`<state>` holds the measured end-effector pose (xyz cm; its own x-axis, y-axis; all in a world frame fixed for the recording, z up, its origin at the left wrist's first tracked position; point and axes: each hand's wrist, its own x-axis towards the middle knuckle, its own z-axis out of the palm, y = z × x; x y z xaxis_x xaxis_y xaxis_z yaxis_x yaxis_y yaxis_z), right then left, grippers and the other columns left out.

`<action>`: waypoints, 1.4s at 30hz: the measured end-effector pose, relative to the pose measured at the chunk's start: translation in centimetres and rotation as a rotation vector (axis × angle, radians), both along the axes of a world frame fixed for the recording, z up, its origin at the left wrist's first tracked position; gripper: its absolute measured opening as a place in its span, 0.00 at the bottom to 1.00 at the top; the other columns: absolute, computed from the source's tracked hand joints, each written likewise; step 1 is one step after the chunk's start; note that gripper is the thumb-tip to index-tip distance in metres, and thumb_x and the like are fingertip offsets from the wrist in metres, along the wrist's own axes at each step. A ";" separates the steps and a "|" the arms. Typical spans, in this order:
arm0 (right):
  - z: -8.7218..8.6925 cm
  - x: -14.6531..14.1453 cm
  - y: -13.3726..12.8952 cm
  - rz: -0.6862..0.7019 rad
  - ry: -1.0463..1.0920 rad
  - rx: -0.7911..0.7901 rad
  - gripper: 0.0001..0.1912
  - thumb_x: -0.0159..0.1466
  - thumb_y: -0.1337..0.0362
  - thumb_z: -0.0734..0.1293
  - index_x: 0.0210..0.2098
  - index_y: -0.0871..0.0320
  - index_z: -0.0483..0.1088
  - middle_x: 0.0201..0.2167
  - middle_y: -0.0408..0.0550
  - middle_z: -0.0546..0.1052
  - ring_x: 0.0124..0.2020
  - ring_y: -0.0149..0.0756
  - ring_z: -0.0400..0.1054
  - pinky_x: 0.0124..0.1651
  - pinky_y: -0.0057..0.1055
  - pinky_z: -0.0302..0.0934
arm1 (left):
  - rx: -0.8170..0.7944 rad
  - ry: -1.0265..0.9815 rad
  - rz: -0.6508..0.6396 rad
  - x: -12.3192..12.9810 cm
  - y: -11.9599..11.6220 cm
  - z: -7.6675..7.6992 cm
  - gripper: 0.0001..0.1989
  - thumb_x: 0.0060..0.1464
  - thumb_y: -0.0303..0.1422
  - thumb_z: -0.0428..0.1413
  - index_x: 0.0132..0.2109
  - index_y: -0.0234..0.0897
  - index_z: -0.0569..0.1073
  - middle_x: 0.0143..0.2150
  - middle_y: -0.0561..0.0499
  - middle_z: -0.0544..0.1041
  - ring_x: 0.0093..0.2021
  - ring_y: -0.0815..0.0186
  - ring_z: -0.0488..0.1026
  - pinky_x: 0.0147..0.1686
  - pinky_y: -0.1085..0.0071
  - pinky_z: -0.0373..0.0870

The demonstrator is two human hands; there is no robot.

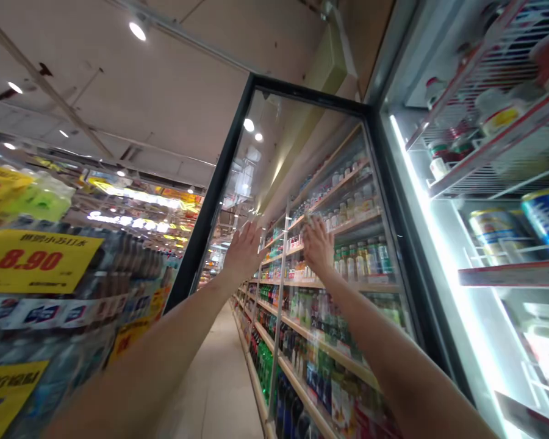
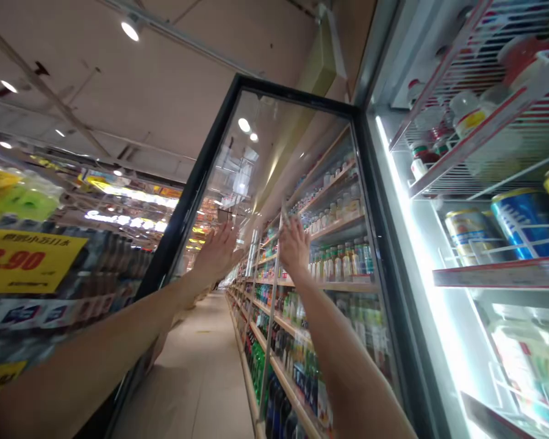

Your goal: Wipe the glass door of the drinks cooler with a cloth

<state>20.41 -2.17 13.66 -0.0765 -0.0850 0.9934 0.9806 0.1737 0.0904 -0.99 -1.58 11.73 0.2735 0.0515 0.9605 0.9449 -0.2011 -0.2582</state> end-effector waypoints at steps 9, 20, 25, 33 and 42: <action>1.2 1.5 -0.9 0.005 0.145 -0.041 0.22 0.65 0.63 0.53 0.57 0.54 0.61 0.63 0.50 0.57 0.64 0.45 0.46 0.61 0.57 0.39 | 0.016 0.056 0.045 -2.4 -0.7 -0.3 0.29 0.60 0.42 0.38 0.62 0.27 0.54 0.65 0.39 0.53 0.65 0.56 0.47 0.62 0.54 0.45; -1.3 -12.4 -0.1 0.148 -0.496 -0.134 0.19 0.65 0.60 0.56 0.55 0.50 0.62 0.62 0.42 0.58 0.65 0.39 0.45 0.64 0.50 0.36 | 0.131 -0.077 -0.002 -6.9 -1.0 -0.3 0.25 0.58 0.32 0.35 0.60 0.26 0.58 0.62 0.39 0.60 0.63 0.59 0.54 0.61 0.56 0.45; 1.1 -9.6 -0.8 0.150 -0.154 -0.120 0.20 0.66 0.60 0.55 0.55 0.56 0.63 0.63 0.50 0.56 0.65 0.48 0.44 0.62 0.59 0.35 | 0.103 -0.092 -0.023 -7.7 -1.4 -0.8 0.26 0.57 0.30 0.35 0.60 0.25 0.57 0.62 0.39 0.59 0.63 0.58 0.54 0.61 0.56 0.46; -3.2 -16.1 0.2 0.181 -0.542 -0.128 0.20 0.66 0.62 0.54 0.55 0.56 0.62 0.63 0.48 0.58 0.66 0.40 0.40 0.63 0.55 0.37 | 0.097 -0.127 -0.106 -6.9 -1.4 -0.8 0.27 0.58 0.34 0.33 0.60 0.23 0.57 0.63 0.38 0.57 0.64 0.58 0.52 0.61 0.56 0.45; -0.8 -1.6 -1.1 0.044 0.075 -0.117 0.20 0.66 0.59 0.53 0.56 0.51 0.61 0.64 0.47 0.55 0.65 0.43 0.44 0.62 0.58 0.37 | 0.028 -0.100 -0.149 -3.2 0.3 -2.2 0.27 0.58 0.36 0.35 0.60 0.25 0.57 0.64 0.37 0.56 0.65 0.58 0.50 0.62 0.55 0.43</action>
